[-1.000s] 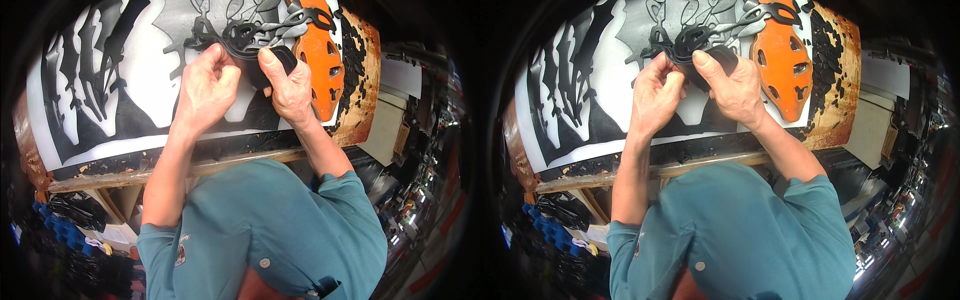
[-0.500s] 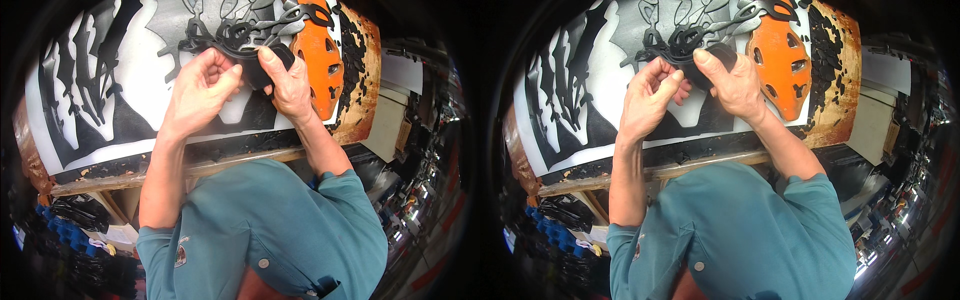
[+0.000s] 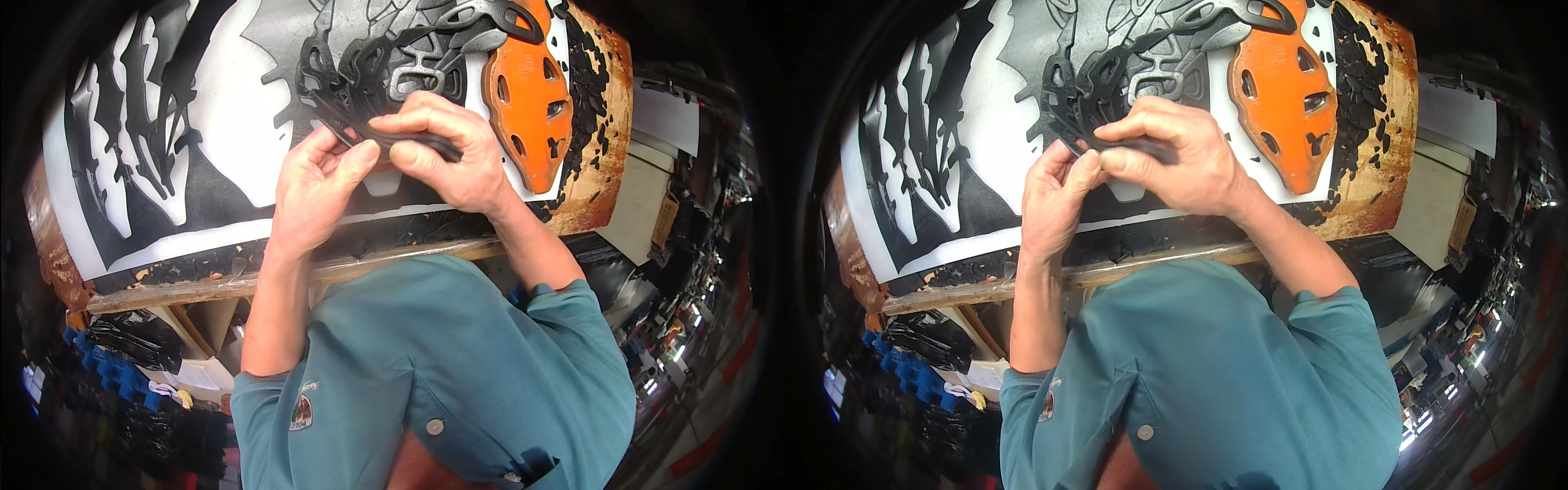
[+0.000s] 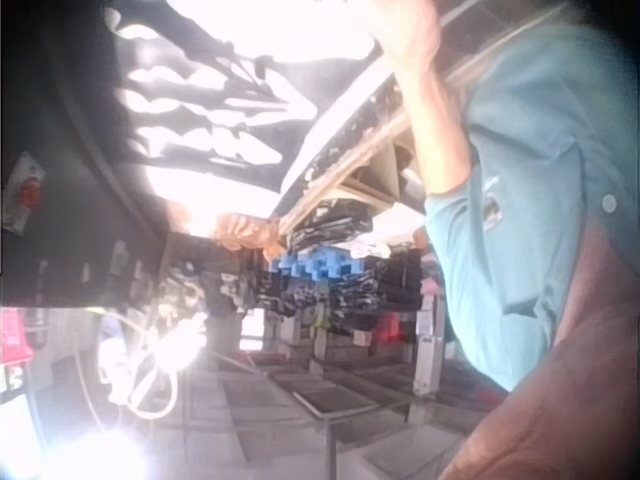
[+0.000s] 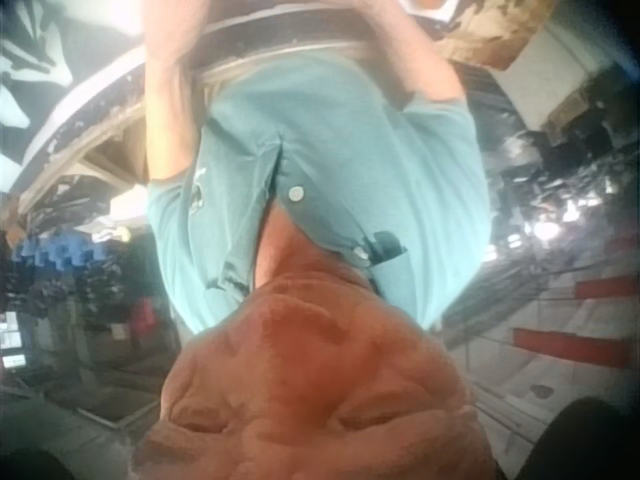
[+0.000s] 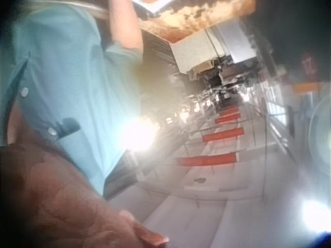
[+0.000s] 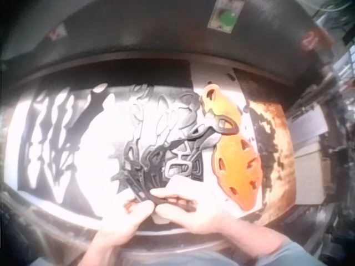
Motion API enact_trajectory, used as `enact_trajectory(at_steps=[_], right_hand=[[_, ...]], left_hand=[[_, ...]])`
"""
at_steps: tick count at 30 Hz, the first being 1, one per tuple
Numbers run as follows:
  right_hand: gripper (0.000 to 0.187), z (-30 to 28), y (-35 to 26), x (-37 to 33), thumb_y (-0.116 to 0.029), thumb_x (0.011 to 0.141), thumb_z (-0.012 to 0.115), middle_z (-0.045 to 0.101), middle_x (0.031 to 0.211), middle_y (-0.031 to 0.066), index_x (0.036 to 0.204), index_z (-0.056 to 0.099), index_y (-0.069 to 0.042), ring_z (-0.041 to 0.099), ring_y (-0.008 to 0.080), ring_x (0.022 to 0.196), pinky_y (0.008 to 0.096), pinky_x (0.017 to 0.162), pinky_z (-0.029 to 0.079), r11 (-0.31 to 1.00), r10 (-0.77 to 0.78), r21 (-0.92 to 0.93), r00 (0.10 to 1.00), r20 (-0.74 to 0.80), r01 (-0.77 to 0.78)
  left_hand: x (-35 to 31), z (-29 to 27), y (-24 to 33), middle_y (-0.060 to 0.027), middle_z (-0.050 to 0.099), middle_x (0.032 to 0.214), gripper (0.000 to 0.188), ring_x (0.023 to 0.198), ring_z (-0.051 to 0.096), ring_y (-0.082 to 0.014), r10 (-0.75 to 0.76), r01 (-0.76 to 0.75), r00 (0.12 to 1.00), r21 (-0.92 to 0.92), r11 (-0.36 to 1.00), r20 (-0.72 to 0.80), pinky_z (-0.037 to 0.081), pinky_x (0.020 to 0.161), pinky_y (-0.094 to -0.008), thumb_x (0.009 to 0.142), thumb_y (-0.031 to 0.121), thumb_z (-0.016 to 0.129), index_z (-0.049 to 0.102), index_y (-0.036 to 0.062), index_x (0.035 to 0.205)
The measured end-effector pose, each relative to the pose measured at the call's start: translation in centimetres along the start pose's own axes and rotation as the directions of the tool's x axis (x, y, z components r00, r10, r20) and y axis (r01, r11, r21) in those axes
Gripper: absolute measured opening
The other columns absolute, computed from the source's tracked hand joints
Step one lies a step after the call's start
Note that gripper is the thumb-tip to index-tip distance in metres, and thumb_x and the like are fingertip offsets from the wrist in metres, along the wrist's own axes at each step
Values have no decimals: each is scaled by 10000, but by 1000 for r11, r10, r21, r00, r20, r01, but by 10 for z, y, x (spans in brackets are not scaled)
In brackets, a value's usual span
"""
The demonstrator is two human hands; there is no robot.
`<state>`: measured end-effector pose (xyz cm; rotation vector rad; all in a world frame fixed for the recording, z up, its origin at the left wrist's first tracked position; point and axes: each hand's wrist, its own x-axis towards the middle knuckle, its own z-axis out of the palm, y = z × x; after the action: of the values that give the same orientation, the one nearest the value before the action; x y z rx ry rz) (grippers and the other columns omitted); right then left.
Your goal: The person sorts through a stack of black rubber parts, places them into a black plastic bag, and then handles a large black rubber sheet and an orange rubber part on a white surface. The person repeatedly positions and adjusts the orange part on the sheet.
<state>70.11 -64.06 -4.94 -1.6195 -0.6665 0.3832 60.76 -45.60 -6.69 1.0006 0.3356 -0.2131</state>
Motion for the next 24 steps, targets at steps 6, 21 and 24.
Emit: enact_trajectory(at_steps=[6, 21, 24], right_hand=[[371, -13, -6, 4, -397, 1012, 698, 646, 759, -54, 1012, 756, -31, 538, 26, 590, 201, 513, 431, 826, 527, 359, 823, -212, -436], [499, -27, -10, 14, -203, 769, 910, 659, 876, 106, 1192, 729, -12, 669, 258, 717, 337, 605, 550, 796, -251, -485, 927, 279, 362], [555, -28, -7, 14, -250, 782, 902, 647, 903, 105, 1237, 699, -6, 663, 272, 729, 362, 612, 552, 824, -225, -456, 934, 279, 335]], left_hand=[[-7, 8, -3, 31, 649, 908, 161, 759, 559, -42, -93, 89, 986, -35, 995, -137, 465, 697, -207, 974, 64, 744, 682, 29, 1118], [-20, 32, -15, -118, 712, 1128, 247, 980, 679, -104, 103, -153, 973, -243, 958, -206, 538, 882, -232, 953, -100, 666, 627, -38, 1189], [-19, 23, -15, -99, 715, 1082, 173, 943, 666, -88, 95, -128, 982, -201, 971, -166, 533, 853, -223, 963, -77, 678, 644, -44, 1130]])
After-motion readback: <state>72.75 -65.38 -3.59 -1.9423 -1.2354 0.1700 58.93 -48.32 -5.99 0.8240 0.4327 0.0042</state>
